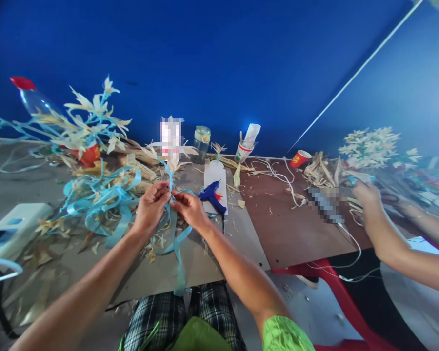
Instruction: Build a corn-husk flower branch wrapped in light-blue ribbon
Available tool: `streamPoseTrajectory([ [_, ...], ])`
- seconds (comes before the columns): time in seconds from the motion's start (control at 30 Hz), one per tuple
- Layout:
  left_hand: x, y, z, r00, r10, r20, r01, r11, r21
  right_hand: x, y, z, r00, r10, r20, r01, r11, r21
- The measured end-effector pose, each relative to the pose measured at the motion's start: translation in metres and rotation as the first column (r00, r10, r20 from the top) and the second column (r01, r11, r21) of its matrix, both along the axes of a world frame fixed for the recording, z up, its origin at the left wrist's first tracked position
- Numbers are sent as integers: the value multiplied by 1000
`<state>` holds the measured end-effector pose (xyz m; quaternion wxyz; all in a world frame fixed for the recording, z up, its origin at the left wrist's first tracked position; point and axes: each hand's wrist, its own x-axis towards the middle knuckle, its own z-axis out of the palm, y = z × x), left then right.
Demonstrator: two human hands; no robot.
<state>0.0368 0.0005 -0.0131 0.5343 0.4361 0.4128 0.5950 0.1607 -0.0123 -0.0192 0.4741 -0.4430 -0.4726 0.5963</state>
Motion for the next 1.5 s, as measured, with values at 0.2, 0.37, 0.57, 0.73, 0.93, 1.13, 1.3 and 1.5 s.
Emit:
streamPoseTrajectory([
  [0.2,3,-2,3,999,-30,14,31,999,-34,6,2,0,993,-20,113,11,997,81],
  [0.37,3,-1,3,997,-49,55,52,997,-53,9,0,3,987,8,162,-34,988,152],
  [0.57,0,-3,-1,945,6,-326,41,990,137,18,7,11,986,-164,30,158,975,155],
  [0.73,1,-7,-5,706,180,-685,149,908,391,21,14,12,969,-240,-60,247,944,220],
  [0.93,2,-8,-4,586,249,-771,216,869,445,25,17,11,944,-329,-19,320,899,300],
  [1.13,5,-8,-4,773,48,-633,131,963,234,26,11,18,953,-303,3,284,894,347],
  [1.3,8,-7,-5,914,-62,-402,115,988,108,23,4,24,940,-334,66,287,883,370],
  [1.5,12,-10,-2,977,-107,-182,119,991,58,21,2,13,916,-380,127,303,864,402],
])
